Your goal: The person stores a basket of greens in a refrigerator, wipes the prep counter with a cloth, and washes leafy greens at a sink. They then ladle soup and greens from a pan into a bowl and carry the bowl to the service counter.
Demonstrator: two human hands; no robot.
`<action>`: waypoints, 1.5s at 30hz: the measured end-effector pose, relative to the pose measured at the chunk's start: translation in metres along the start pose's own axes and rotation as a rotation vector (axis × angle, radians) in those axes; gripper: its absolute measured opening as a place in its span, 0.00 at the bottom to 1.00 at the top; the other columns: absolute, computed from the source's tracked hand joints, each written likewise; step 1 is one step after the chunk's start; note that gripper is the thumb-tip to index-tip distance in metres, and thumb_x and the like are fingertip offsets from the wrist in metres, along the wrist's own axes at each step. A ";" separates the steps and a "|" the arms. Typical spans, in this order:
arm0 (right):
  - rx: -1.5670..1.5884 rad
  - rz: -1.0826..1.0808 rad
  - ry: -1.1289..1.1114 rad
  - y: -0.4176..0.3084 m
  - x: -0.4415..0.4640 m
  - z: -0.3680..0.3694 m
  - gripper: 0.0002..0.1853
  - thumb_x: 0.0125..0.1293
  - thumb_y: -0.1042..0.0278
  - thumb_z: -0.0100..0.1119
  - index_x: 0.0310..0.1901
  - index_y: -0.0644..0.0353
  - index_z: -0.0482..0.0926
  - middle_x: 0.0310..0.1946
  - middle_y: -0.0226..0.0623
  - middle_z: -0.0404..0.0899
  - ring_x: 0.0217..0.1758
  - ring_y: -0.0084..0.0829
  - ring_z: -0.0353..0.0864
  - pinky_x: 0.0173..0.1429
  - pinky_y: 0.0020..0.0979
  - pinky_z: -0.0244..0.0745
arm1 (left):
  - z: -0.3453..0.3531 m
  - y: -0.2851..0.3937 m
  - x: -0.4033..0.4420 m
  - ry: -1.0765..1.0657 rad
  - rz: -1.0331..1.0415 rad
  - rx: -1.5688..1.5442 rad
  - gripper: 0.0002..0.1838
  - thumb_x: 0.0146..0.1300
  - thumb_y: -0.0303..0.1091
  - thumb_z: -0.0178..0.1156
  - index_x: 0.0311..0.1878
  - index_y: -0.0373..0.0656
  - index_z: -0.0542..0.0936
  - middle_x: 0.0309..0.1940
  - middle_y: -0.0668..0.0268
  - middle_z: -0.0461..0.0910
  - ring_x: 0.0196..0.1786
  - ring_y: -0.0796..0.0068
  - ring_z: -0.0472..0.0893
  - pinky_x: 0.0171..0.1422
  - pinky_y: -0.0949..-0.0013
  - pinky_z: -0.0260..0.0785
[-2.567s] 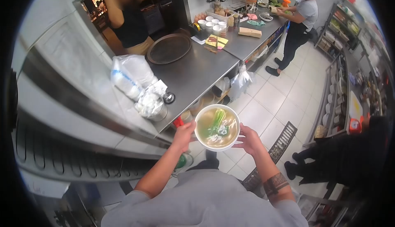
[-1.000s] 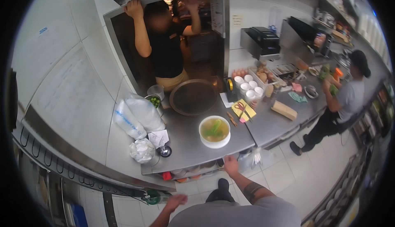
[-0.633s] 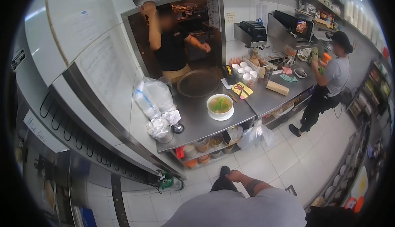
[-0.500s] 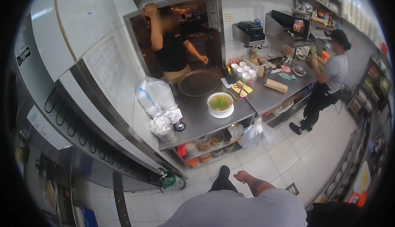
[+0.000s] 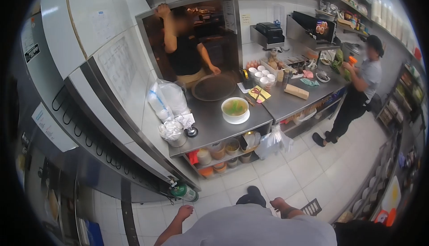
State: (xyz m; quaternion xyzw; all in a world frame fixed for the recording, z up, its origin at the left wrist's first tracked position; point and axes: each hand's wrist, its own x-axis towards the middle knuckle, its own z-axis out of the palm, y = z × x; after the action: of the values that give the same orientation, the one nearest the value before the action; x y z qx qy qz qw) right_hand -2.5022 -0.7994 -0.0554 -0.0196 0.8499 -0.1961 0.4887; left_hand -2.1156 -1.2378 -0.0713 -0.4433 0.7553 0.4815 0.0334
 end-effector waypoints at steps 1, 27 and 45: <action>-0.050 0.003 0.016 0.002 0.001 -0.007 0.26 0.71 0.52 0.57 0.47 0.76 0.81 0.41 0.55 0.85 0.37 0.45 0.90 0.34 0.48 0.88 | 0.003 0.005 -0.006 0.018 -0.083 0.003 0.21 0.68 0.48 0.57 0.44 0.40 0.88 0.35 0.56 0.89 0.39 0.61 0.88 0.51 0.59 0.78; -0.615 -0.278 -0.366 -0.082 0.172 -0.151 0.25 0.72 0.51 0.49 0.46 0.69 0.83 0.40 0.49 0.86 0.38 0.44 0.89 0.38 0.43 0.88 | 0.197 0.127 -0.060 -0.060 0.097 0.732 0.19 0.71 0.51 0.62 0.53 0.47 0.87 0.42 0.58 0.89 0.45 0.69 0.87 0.51 0.62 0.79; -0.379 -0.428 -0.124 0.036 0.229 -0.214 0.16 0.70 0.64 0.49 0.34 0.67 0.82 0.34 0.46 0.86 0.34 0.38 0.90 0.30 0.41 0.87 | 0.155 0.114 -0.040 -0.373 0.044 0.615 0.23 0.67 0.49 0.55 0.54 0.44 0.85 0.52 0.53 0.87 0.56 0.50 0.85 0.62 0.55 0.77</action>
State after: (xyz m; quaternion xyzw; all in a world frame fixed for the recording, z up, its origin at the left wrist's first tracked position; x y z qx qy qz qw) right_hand -2.7956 -0.7506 -0.1614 -0.3015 0.8164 -0.1308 0.4749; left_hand -2.2294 -1.0784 -0.0556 -0.3005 0.8552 0.3048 0.2923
